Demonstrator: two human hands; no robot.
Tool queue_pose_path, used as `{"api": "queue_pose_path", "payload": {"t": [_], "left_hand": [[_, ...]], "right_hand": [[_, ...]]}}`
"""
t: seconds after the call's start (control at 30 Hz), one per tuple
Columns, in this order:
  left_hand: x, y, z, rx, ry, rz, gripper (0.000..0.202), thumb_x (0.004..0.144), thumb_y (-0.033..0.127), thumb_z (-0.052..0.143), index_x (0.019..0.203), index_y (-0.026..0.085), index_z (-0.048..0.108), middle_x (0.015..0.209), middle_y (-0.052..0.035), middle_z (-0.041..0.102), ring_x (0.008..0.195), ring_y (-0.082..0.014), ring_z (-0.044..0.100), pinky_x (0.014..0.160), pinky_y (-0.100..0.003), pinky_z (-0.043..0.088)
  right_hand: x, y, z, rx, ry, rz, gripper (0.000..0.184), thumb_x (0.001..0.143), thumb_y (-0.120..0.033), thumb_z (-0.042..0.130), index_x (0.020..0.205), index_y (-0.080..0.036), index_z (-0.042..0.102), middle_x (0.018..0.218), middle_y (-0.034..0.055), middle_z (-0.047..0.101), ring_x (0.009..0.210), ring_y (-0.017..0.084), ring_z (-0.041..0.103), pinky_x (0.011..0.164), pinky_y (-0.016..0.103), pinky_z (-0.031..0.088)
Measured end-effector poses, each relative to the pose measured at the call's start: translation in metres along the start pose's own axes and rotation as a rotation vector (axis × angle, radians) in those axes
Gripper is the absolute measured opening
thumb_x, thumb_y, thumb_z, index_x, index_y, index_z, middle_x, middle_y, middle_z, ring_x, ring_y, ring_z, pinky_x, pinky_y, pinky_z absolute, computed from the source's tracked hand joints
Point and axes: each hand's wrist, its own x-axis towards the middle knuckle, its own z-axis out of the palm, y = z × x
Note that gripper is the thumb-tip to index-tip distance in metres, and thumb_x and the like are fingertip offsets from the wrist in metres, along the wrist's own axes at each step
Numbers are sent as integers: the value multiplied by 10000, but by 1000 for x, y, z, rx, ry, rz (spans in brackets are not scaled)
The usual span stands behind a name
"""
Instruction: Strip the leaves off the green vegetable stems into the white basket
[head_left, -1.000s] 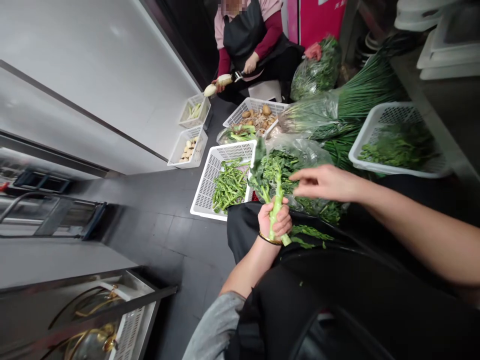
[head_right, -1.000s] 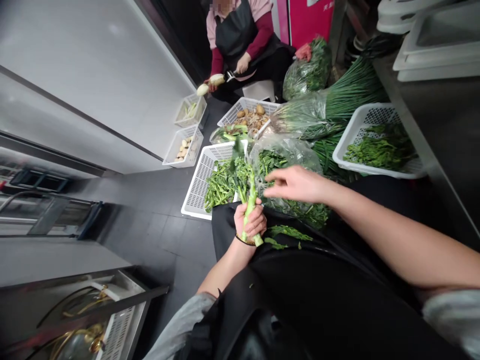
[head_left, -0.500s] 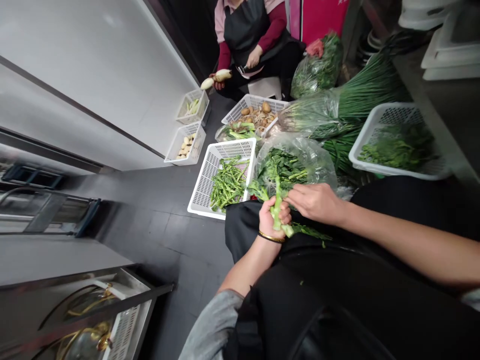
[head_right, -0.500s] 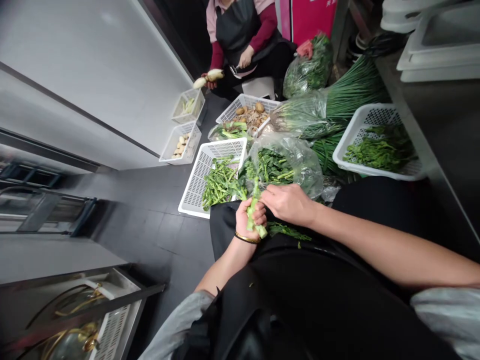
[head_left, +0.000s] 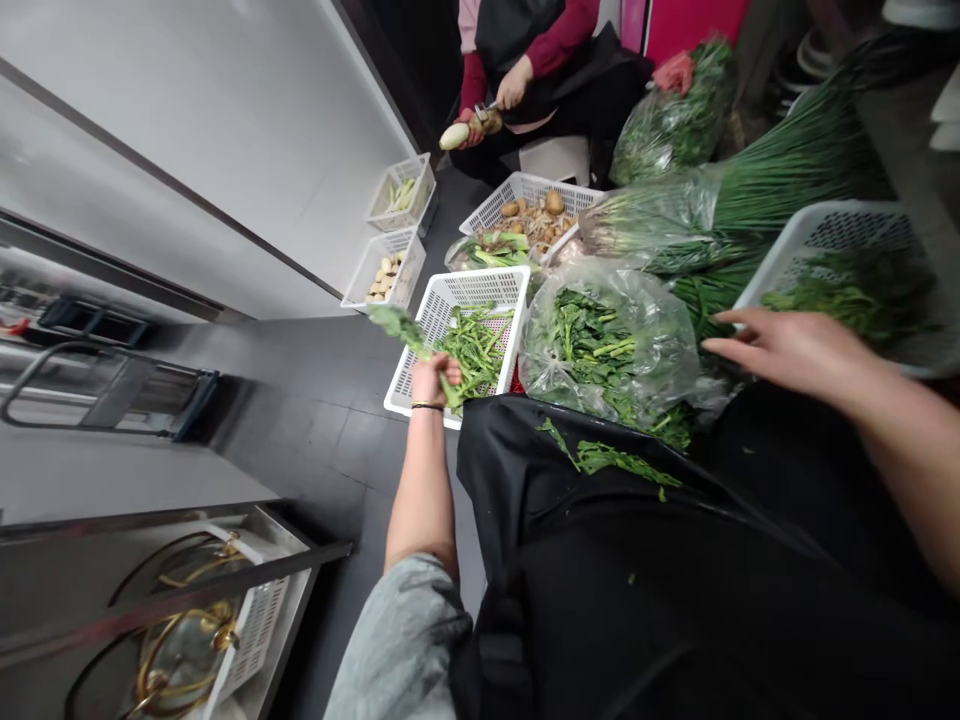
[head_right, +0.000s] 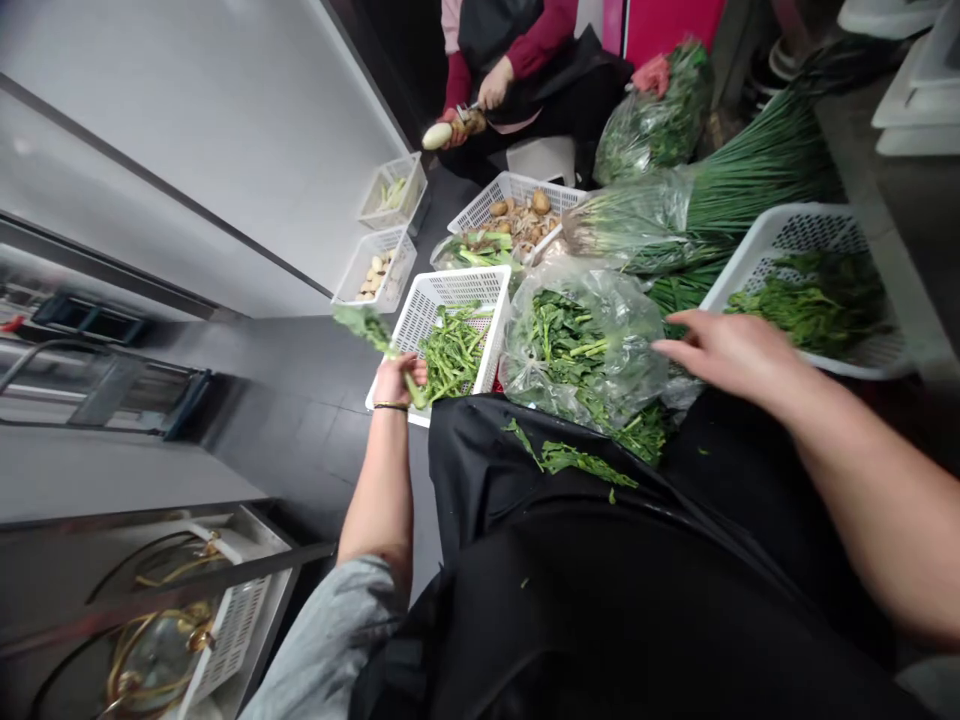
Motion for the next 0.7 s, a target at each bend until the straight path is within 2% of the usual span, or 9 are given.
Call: {"api": "queue_pose_path", "payload": {"t": [0.03, 0.1, 0.17, 0.23, 0.3, 0.37, 0.5, 0.57, 0.7], "left_hand": [[-14, -8, 11, -3, -160, -34, 108, 695, 174, 586, 777, 114, 550, 485, 19, 513, 346, -78, 434, 351, -178, 339], [-46, -28, 39, -47, -688, -107, 185, 660, 261, 627, 752, 117, 558, 460, 15, 509, 301, -79, 407, 315, -181, 302], [-75, -48, 64, -62, -1156, -202, 309, 636, 368, 663, 772, 103, 581, 468, -20, 542, 297, -108, 441, 297, -196, 300], [-94, -61, 81, -92, -1358, -265, 456, 653, 514, 642, 812, 88, 598, 480, -47, 561, 295, -129, 457, 281, -209, 295], [-100, -66, 89, -145, -1273, -283, 550, 710, 631, 553, 843, 98, 592, 459, -23, 533, 270, -112, 418, 265, -204, 273], [-99, -67, 92, -201, -1043, -274, 542, 771, 659, 471, 841, 130, 564, 425, 26, 470, 250, -83, 358, 262, -185, 251], [-99, -72, 95, -294, -732, -206, 447, 822, 607, 451, 814, 165, 511, 418, 64, 411, 268, -66, 336, 278, -165, 257], [-105, -76, 96, -290, -690, -113, 406, 830, 571, 469, 875, 170, 519, 451, 59, 450, 285, -72, 366, 286, -170, 280], [-121, -83, 99, -167, -675, 103, 326, 792, 480, 584, 918, 187, 514, 521, 56, 523, 341, -73, 443, 332, -165, 345]], "right_hand": [[-5, -24, 9, 161, -117, -73, 394, 720, -488, 652, 1007, -219, 680, 668, 70, 679, 535, 171, 575, 555, 323, 392], [-8, -72, 25, 488, -361, -174, 473, 752, -549, 585, 1069, -203, 644, 647, 28, 641, 514, 145, 541, 546, 301, 415], [-3, -106, 38, 632, -531, -242, 439, 745, -558, 578, 937, -173, 667, 610, 15, 614, 475, 126, 501, 491, 277, 391], [2, -121, 46, 681, -515, -274, 390, 744, -538, 581, 721, -155, 652, 561, 13, 587, 465, 117, 479, 466, 260, 363], [-1, -122, 50, 671, -305, -302, 378, 761, -494, 579, 594, -155, 598, 529, 13, 561, 474, 113, 473, 468, 250, 350], [-18, -119, 50, 605, -90, -455, 330, 798, -416, 563, 590, -162, 590, 553, 17, 571, 509, 114, 492, 497, 244, 357], [-57, -119, 44, 479, -69, -1014, 209, 844, -283, 529, 685, -189, 626, 618, 9, 608, 563, 102, 528, 555, 223, 372], [-60, -119, 39, 480, -51, -896, 213, 854, -297, 510, 719, -184, 629, 630, 12, 622, 557, 104, 540, 551, 221, 381], [-32, -116, 34, 374, -71, -364, 421, 846, -438, 492, 523, -173, 551, 464, 19, 539, 443, 125, 502, 481, 251, 364]]}}
